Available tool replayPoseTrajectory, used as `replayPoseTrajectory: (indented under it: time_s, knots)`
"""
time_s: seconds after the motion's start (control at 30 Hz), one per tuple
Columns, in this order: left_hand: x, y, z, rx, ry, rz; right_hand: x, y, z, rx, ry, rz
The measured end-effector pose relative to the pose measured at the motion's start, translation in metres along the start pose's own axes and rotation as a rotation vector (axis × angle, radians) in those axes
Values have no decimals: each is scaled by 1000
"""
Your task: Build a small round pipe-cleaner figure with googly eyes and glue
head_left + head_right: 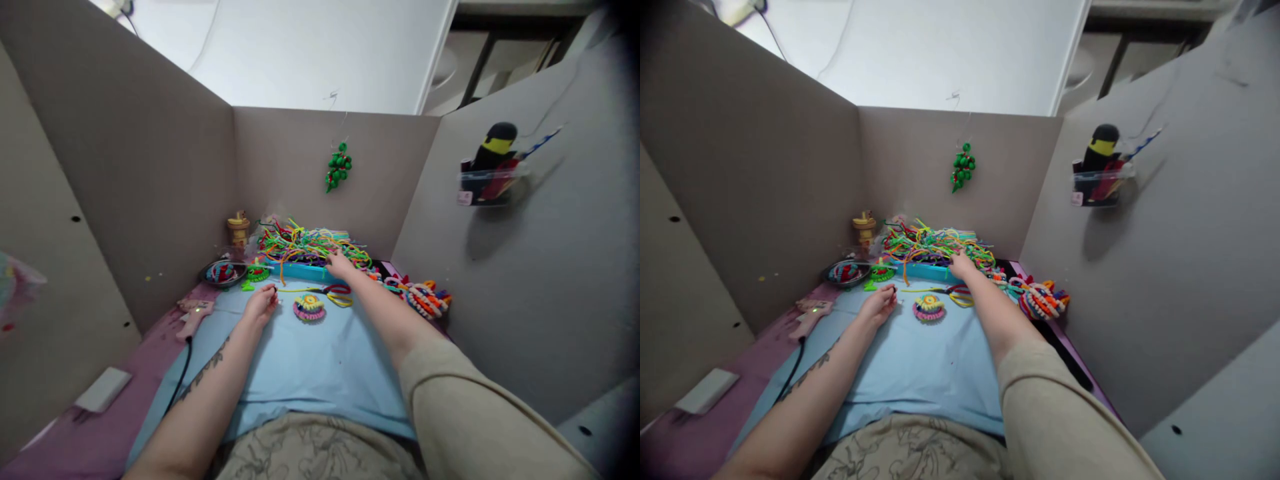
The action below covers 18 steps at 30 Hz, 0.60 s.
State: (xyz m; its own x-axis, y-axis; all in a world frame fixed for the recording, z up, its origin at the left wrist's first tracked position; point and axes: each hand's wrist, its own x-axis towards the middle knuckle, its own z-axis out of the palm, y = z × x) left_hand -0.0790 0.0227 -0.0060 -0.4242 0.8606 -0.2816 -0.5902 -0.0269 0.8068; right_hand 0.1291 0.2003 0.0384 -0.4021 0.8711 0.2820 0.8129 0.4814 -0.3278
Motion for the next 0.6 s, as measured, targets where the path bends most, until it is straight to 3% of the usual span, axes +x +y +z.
replayPoseTrajectory:
  time_s: [0.3,0.47,0.6]
  knots:
    - [0,-2,0,31,17,-11,13,-12,-14,411,185,118]
    - [-3,-1,1,33,10,-17,43,-25,-55,685,301,103]
    - [-6,1,2,25,21,-15,53,-18,-91,791,367,75]
